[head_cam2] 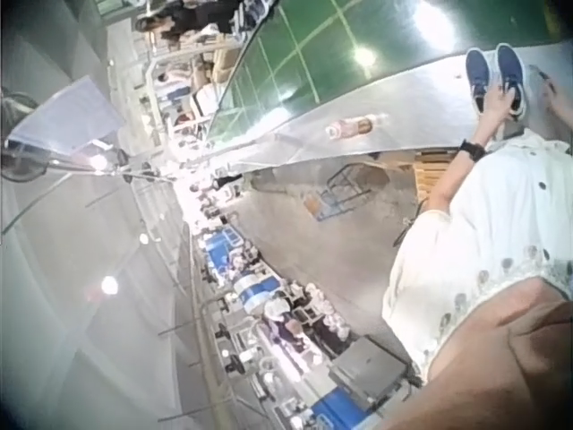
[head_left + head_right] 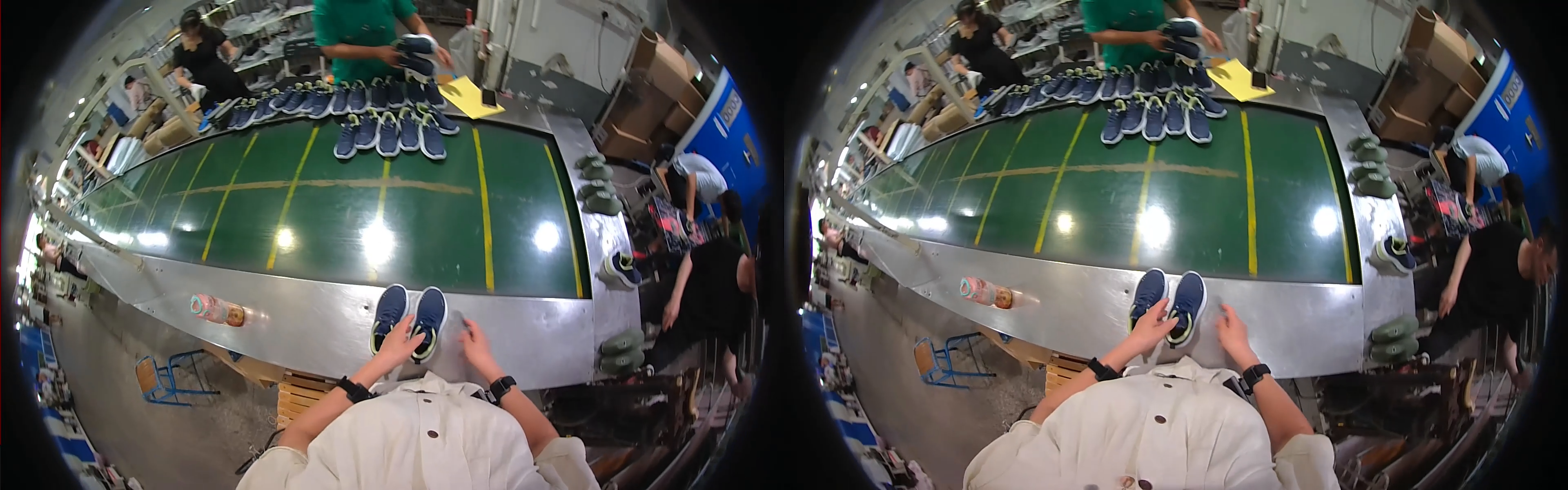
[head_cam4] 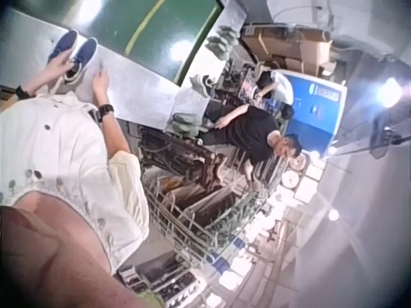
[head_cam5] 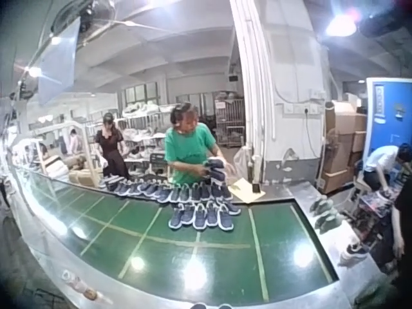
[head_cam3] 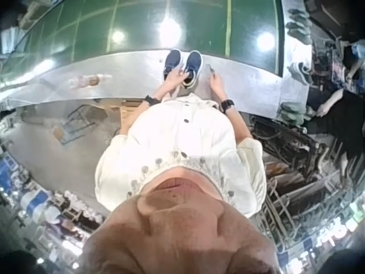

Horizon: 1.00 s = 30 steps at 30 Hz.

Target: Inspect shoes on a conveyor belt and workstation in a shoe manufacturing facility.

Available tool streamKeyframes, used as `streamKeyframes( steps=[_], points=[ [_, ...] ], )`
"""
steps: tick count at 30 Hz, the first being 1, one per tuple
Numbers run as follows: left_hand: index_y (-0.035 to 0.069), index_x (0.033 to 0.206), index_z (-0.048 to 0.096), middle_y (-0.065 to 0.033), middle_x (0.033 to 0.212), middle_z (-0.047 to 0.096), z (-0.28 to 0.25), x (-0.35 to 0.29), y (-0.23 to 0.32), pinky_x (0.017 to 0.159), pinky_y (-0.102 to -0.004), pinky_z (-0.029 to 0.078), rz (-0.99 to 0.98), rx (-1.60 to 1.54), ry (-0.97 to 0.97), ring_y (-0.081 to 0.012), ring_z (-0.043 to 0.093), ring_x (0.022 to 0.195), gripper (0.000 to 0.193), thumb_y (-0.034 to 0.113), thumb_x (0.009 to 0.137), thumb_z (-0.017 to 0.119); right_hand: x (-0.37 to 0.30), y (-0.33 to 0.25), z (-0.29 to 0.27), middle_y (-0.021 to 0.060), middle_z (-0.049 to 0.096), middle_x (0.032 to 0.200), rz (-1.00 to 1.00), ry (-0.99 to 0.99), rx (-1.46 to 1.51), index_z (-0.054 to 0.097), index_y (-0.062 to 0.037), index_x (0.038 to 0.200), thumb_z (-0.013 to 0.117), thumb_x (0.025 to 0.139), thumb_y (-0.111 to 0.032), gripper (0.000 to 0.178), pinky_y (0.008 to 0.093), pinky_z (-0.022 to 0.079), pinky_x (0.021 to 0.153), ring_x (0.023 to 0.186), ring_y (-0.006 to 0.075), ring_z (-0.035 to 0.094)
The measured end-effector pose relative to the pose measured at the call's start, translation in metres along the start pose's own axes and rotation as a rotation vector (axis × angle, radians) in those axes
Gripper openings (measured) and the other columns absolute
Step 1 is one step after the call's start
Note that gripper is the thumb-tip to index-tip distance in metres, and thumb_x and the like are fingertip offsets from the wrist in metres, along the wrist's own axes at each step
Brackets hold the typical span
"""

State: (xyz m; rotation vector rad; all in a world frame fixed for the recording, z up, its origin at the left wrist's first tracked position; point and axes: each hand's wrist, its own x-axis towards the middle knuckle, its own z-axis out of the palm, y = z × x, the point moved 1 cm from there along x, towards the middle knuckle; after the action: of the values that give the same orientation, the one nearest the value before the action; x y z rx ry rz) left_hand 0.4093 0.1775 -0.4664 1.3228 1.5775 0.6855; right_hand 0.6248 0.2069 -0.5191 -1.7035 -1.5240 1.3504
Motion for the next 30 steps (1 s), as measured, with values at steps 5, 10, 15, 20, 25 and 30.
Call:
streamKeyframes(
  steps=[5,10,15,20,25,30],
  points=[
    [0.002,0.113,0.049,-0.0133,0.109,0.054,-0.026,-0.015,-0.007,0.076,-0.0268,0.047,0.175,-0.273,0.361,-0.0206,0.055,0.097,0.034,0.009,0.08,0.055,-0.004,0.05,-0.019,0.0243,0.047,0.111,-0.153,0.122,-0.433,0.036,0.0016,0.121,0.055,0.072,-0.001,0.053,0.0434,0.035,0.09,0.104,0.0392,0.044],
    [0.002,0.118,0.044,-0.0199,0.12,0.045,-0.035,-0.021,-0.037,0.097,-0.0381,0.032,0.08,0.167,0.417,-0.033,0.042,0.111,0.053,0.028,0.074,0.06,-0.023,0.021,-0.032,0.0211,0.05,0.107,-0.348,0.246,-0.863,0.042,-0.0043,0.12,0.062,0.067,-0.006,0.057,0.0408,0.039,0.086,0.1,0.0343,0.049],
    [0.004,0.12,0.041,-0.0202,0.099,0.058,-0.01,-0.018,-0.089,0.08,-0.0369,0.044,-0.023,-0.135,0.329,-0.0325,0.057,0.091,0.057,0.039,0.077,0.056,-0.029,-0.098,-0.007,0.0162,0.059,0.095,-0.345,-0.315,-0.485,0.05,-0.0058,0.113,0.064,0.068,-0.013,0.048,0.0336,0.046,0.072,0.086,0.0258,0.059],
    [-0.005,0.129,0.026,-0.0237,0.125,0.041,0.001,-0.002,-0.068,0.094,-0.033,0.034,-0.197,-0.235,0.13,-0.0307,0.043,0.114,0.079,0.05,0.079,0.051,-0.029,-0.122,0.057,0.0164,0.061,0.087,-0.431,-0.754,-0.844,0.048,-0.009,0.116,0.066,0.066,-0.034,0.058,0.0395,0.047,0.07,0.081,0.0333,0.059],
    [-0.005,0.124,0.033,-0.0234,0.117,0.047,0.004,-0.005,-0.047,0.087,-0.0335,0.039,-0.159,-0.249,0.121,-0.0287,0.048,0.104,0.072,0.051,0.081,0.047,0.007,-0.055,0.076,0.019,0.06,0.086,-0.633,-0.773,-0.887,0.046,-0.0086,0.115,0.064,0.067,-0.034,0.058,0.0421,0.046,0.073,0.082,0.0364,0.058],
    [-0.001,0.124,0.035,-0.0214,0.11,0.052,0.011,-0.011,-0.053,0.083,-0.0344,0.041,-0.177,-0.441,0.052,-0.0288,0.052,0.098,0.068,0.051,0.081,0.046,-0.019,-0.075,0.049,0.0222,0.055,0.101,-0.453,-0.712,-0.636,0.045,-0.0107,0.12,0.059,0.074,-0.031,0.052,0.0383,0.044,0.076,0.082,0.0372,0.057]
  ],
)
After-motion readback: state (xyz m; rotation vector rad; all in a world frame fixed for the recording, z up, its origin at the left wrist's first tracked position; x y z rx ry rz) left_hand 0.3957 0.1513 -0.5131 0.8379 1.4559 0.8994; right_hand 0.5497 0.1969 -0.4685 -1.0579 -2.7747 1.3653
